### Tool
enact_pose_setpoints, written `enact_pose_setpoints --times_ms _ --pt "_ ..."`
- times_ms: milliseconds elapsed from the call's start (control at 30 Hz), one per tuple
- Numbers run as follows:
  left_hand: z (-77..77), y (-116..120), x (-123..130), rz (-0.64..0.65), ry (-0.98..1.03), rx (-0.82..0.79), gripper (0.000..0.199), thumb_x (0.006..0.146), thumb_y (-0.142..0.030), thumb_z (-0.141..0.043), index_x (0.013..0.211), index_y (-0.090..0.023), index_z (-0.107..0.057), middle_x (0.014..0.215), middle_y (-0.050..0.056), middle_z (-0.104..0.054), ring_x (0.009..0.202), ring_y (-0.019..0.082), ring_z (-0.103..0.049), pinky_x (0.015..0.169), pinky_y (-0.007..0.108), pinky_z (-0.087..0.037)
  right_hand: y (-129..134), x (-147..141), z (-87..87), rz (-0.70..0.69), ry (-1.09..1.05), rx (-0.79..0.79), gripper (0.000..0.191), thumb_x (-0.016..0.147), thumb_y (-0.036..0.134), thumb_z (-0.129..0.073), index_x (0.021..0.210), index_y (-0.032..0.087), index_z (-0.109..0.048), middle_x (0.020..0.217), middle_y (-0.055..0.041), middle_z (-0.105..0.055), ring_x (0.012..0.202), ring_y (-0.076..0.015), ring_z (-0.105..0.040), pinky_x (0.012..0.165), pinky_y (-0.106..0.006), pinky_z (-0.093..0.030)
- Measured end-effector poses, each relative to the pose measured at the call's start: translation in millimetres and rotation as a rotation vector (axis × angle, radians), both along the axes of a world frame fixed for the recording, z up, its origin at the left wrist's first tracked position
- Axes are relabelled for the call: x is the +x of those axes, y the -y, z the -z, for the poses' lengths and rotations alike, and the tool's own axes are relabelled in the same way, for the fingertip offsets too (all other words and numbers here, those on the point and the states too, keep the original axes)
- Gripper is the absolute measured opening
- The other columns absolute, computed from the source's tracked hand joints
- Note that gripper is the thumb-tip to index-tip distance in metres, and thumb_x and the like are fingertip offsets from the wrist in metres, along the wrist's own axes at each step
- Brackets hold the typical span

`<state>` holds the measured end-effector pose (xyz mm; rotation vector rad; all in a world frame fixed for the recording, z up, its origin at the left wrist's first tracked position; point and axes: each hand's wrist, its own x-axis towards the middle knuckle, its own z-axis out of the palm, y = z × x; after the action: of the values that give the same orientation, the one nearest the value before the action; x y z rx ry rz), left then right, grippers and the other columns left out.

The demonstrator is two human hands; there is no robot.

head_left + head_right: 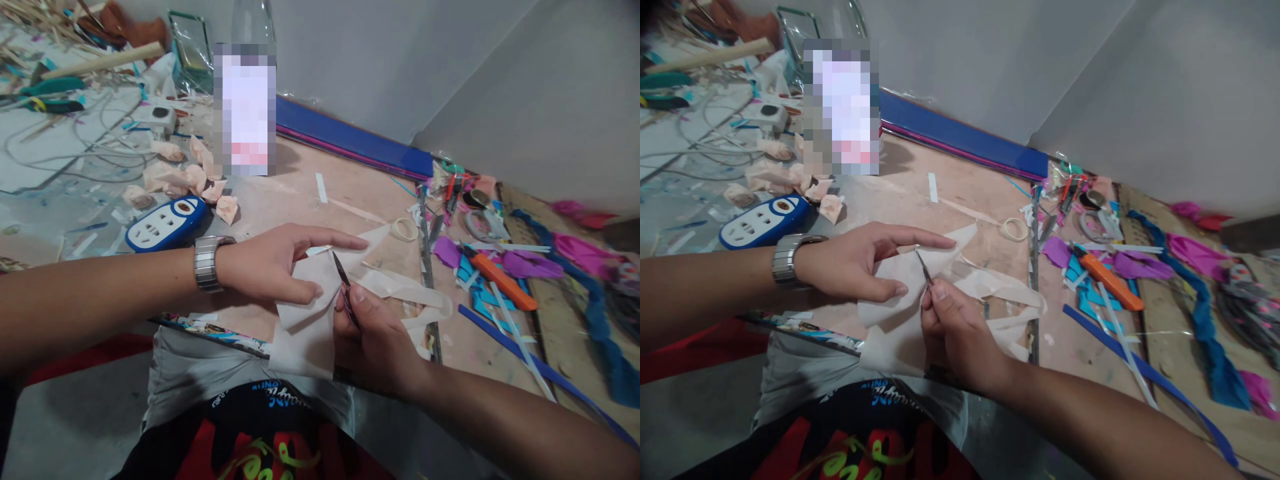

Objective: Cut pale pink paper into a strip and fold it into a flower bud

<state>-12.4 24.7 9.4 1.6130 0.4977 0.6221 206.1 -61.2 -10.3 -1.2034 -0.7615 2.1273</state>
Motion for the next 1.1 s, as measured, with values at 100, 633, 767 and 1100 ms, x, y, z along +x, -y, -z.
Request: enact_pose_setpoints --times_ms 100,633,767,1100 --pt "-1.1 0.5 1.3 -0.014 -0.001 0.032 0.078 0.076 -0.019 -0.079 0.150 -0.019 -0.057 0.135 0.011 -0.072 0.109 0.022 -0.074 0.100 0.034 -0.059 -0.3 -0.4 -0.9 -0.009 -0.009 -0.006 0.053 0.091 0.071 -0.064 0.099 0.022 -0.045 0.056 0.0107 -0.025 0.043 -0.0052 -0.016 0.039 -0.017 -0.019" --pt "-3.5 0.7 2.2 -0.020 -0.040 0.034 0.080 0.074 -0.015 -0.073 0.152 -0.017 -0.055 0.137 0.012 -0.071 0.110 0.020 -0.071 0.099 0.031 -0.056 -0.5 -2.0 -1.5 0.008 0.046 0.039 0.052 0.091 0.070 -0.064 0.096 0.022 -0.044 0.054 0.0105 -0.027 0.042 -0.0056 -0.019 0.039 -0.017 -0.018" --pt "-2.8 0.6 2.0 -0.009 -0.028 0.034 0.082 0.074 -0.015 -0.073 0.154 -0.013 -0.053 0.140 0.014 -0.069 0.116 0.022 -0.070 0.100 0.032 -0.056 -0.4 -2.6 -3.8 0.001 0.044 0.005 0.052 0.092 0.071 -0.062 0.097 0.023 -0.043 0.053 0.0107 -0.027 0.042 -0.0060 -0.017 0.038 -0.018 -0.018" --pt "0.0 -3.3 0.5 -0.037 0.053 0.003 0.082 0.074 -0.015 -0.077 0.153 -0.020 -0.055 0.156 0.012 -0.058 0.134 0.027 -0.065 0.113 0.040 -0.054 -8.1 -5.5 -11.7 -0.028 0.113 0.196 0.061 0.084 0.079 -0.067 0.091 0.020 -0.052 0.057 0.0066 -0.029 0.051 -0.0059 -0.022 0.047 -0.021 -0.018"
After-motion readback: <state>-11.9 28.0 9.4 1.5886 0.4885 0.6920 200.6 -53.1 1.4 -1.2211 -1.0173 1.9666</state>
